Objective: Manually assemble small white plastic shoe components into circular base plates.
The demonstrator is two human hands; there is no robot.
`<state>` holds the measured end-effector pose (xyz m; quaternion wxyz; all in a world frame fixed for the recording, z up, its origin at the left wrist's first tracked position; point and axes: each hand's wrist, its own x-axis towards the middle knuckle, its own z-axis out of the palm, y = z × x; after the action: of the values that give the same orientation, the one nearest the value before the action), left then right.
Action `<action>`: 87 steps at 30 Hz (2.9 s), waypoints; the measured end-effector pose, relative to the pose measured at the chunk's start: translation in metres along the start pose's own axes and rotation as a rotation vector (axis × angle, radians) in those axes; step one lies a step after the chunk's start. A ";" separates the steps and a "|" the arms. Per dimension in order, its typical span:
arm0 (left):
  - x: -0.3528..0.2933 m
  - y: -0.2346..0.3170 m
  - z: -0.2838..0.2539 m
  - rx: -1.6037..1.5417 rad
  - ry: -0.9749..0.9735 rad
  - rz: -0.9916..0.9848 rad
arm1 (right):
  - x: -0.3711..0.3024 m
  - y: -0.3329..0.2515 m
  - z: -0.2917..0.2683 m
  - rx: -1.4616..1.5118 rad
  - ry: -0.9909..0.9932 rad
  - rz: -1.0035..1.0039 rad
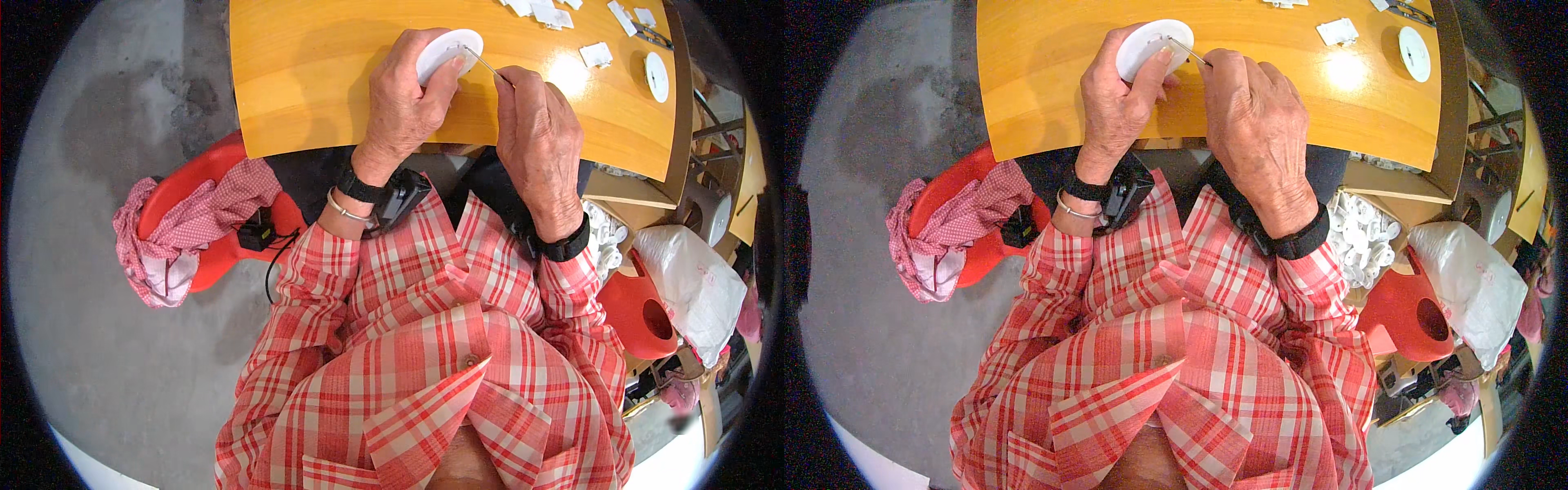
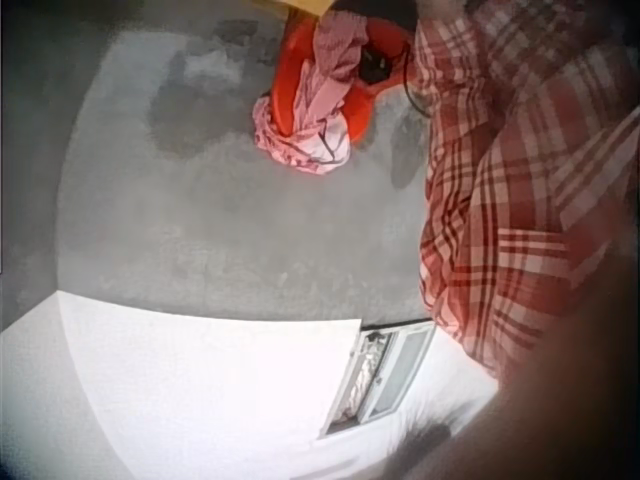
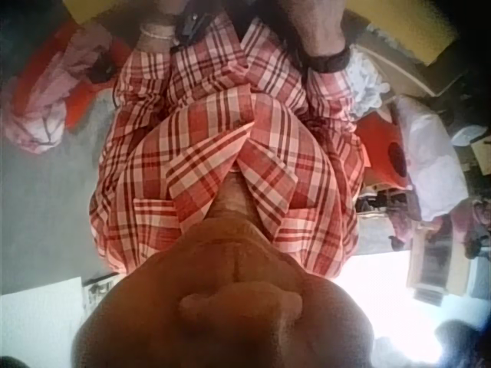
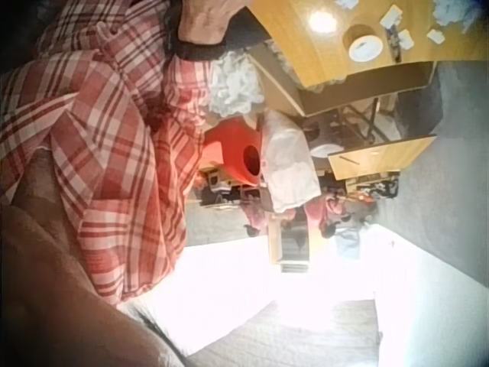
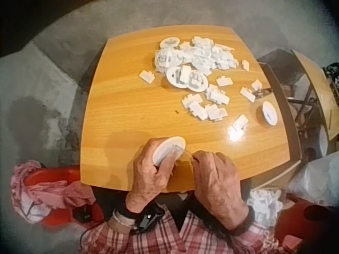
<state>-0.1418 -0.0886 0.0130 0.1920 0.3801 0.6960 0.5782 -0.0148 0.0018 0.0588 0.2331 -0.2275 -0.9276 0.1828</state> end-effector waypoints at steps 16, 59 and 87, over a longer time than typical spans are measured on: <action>-0.001 0.000 -0.001 0.005 -0.010 -0.001 | 0.001 -0.003 -0.006 -0.030 -0.001 -0.002; 0.003 0.012 0.004 0.046 -0.017 0.180 | 0.010 0.004 -0.013 0.720 -0.140 0.568; 0.003 0.017 -0.002 -0.368 -0.122 -0.249 | -0.013 0.091 -0.025 -0.089 0.310 0.243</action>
<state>-0.1398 -0.0865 0.0298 0.3697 0.2842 0.6072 0.6433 0.0394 0.0767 0.0345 0.3390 -0.3733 -0.8536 0.1311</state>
